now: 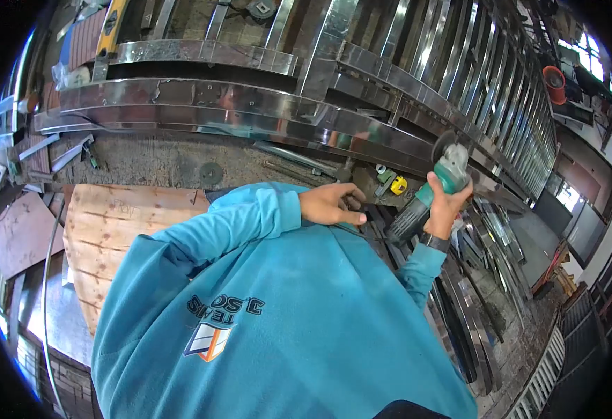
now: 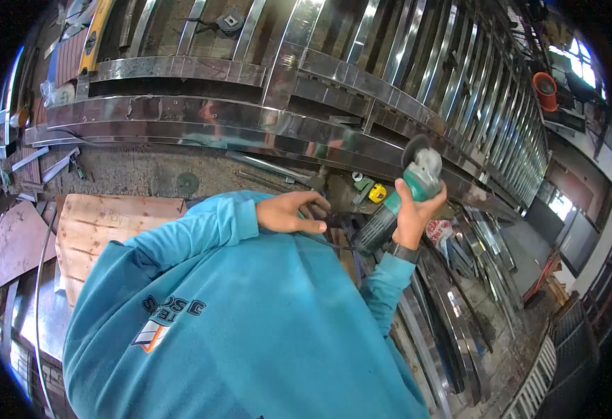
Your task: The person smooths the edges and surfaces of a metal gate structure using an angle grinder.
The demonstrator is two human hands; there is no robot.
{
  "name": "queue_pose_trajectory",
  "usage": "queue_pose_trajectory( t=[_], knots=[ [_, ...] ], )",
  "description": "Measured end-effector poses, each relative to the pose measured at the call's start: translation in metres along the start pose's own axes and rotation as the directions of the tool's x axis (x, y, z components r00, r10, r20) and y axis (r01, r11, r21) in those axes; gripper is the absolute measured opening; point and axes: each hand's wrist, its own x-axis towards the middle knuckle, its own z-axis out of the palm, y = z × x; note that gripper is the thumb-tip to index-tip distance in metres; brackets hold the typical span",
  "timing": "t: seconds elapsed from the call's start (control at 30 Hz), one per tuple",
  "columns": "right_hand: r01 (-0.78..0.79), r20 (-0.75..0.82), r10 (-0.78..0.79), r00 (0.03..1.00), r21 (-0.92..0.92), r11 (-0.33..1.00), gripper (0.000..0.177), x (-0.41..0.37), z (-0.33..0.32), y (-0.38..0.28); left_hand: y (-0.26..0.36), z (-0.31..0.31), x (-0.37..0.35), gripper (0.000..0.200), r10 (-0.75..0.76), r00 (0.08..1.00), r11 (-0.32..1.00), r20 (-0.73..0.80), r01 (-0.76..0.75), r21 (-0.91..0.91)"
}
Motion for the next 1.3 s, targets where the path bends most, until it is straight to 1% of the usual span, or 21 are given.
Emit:
queue_pose_trajectory(
  t=[0.03, 0.1, 0.13, 0.2, 0.23, 0.27, 0.33, 0.4, 0.47, 0.53, 0.63, 0.7, 0.73, 0.8, 0.83, 0.93, 1.0, 1.1, 1.13, 1.2, 1.3],
  knots=[
    [0.086, 0.096, -0.077, 0.992, -0.090, 0.992, 0.087, 0.002, 0.007, -0.019, -0.002, -0.002, 0.002, 0.078, 0.009, 0.998, 0.998, -0.059, -0.013, -0.061],
    [0.066, 0.173, -0.045, 0.984, -0.118, 0.991, 0.088, 0.002, 0.027, -0.051, 0.007, -0.006, 0.002, 0.080, 0.023, 0.988, 0.989, -0.154, -0.045, -0.141],
    [0.060, 0.248, -0.024, 0.969, -0.138, 0.989, 0.090, 0.002, 0.037, -0.060, 0.014, -0.007, 0.002, 0.080, 0.010, 0.989, 0.988, -0.146, -0.032, -0.150],
    [0.194, 0.330, -0.123, 0.936, -0.194, 0.962, 0.091, 0.007, 0.055, -0.064, 0.022, -0.010, 0.005, 0.079, 0.025, 0.990, 0.951, -0.137, -0.065, -0.301],
    [0.260, 0.355, -0.181, 0.917, -0.191, 0.946, 0.090, 0.007, 0.066, -0.069, 0.020, -0.012, 0.008, 0.073, 0.088, 0.990, 0.965, -0.111, -0.113, -0.238],
    [0.271, 0.377, -0.172, 0.910, -0.227, 0.935, 0.089, 0.005, 0.076, -0.078, 0.023, -0.015, 0.009, 0.073, 0.076, 0.992, 0.964, -0.106, -0.100, -0.245],
    [0.206, 0.401, -0.108, 0.910, -0.211, 0.955, 0.087, 0.000, 0.095, -0.097, 0.031, -0.021, 0.010, 0.074, -0.113, 0.986, 0.978, -0.118, 0.090, -0.190],
    [0.221, 0.437, -0.123, 0.891, -0.181, 0.958, 0.086, 0.000, 0.107, -0.101, 0.029, -0.023, 0.012, 0.076, -0.128, 0.982, 0.967, -0.139, 0.092, -0.239],
    [0.236, 0.471, -0.141, 0.871, -0.150, 0.960, 0.085, -0.001, 0.119, -0.107, 0.032, -0.029, 0.014, 0.077, -0.010, 0.994, 0.934, -0.109, -0.030, -0.356],
    [0.217, 0.493, -0.115, 0.862, -0.156, 0.964, 0.083, -0.004, 0.127, -0.116, 0.035, -0.030, 0.014, 0.078, -0.048, 0.995, 0.914, -0.085, 0.010, -0.406],
    [0.251, 0.527, -0.140, 0.838, -0.145, 0.957, 0.082, -0.005, 0.135, -0.118, 0.039, -0.029, 0.018, 0.080, 0.025, 0.988, 0.885, -0.152, -0.093, -0.456],
    [0.274, 0.565, -0.135, 0.814, -0.168, 0.947, 0.086, -0.009, 0.138, -0.129, 0.046, -0.024, 0.019, 0.080, 0.118, 0.937, 0.802, -0.329, -0.285, -0.524],
    [0.270, 0.564, -0.132, 0.815, -0.168, 0.948, 0.086, -0.012, 0.141, -0.132, 0.043, -0.021, 0.022, 0.080, 0.116, 0.938, 0.803, -0.327, -0.282, -0.525],
    [0.174, 0.602, -0.043, 0.797, -0.161, 0.971, 0.086, -0.017, 0.144, -0.134, 0.036, -0.014, 0.027, 0.083, 0.031, 0.929, 0.618, -0.369, -0.309, -0.723],
    [0.314, 0.602, -0.162, 0.782, -0.155, 0.937, 0.086, -0.018, 0.147, -0.129, 0.043, -0.011, 0.027, 0.084, 0.007, 0.901, 0.586, -0.433, -0.355, -0.728],
    [0.189, 0.636, -0.044, 0.771, -0.162, 0.969, 0.085, -0.026, 0.150, -0.136, 0.043, -0.012, 0.030, 0.084, -0.024, 0.851, 0.478, -0.525, -0.452, -0.753],
    [0.239, 0.638, -0.075, 0.766, -0.173, 0.955, 0.083, -0.030, 0.152, -0.134, 0.032, -0.013, 0.036, 0.085, 0.013, 0.817, 0.468, -0.577, -0.515, -0.718],
    [0.293, 0.669, -0.080, 0.739, -0.213, 0.932, 0.082, -0.032, 0.155, -0.134, 0.022, -0.012, 0.041, 0.080, 0.029, 0.810, 0.301, -0.585, -0.566, -0.768],
    [0.290, 0.669, -0.077, 0.739, -0.213, 0.933, 0.082, -0.032, 0.156, -0.135, 0.032, -0.013, 0.040, 0.080, 0.026, 0.811, 0.302, -0.584, -0.564, -0.769],
    [0.278, 0.666, -0.080, 0.742, -0.198, 0.940, 0.081, -0.032, 0.158, -0.137, 0.061, -0.019, 0.037, 0.073, -0.052, 0.667, 0.445, -0.743, -0.651, -0.615],
    [0.246, 0.671, -0.035, 0.740, -0.222, 0.943, 0.082, -0.033, 0.161, -0.138, 0.062, -0.026, 0.040, 0.065, 0.022, 0.628, 0.449, -0.778, -0.701, -0.553]
  ],
)
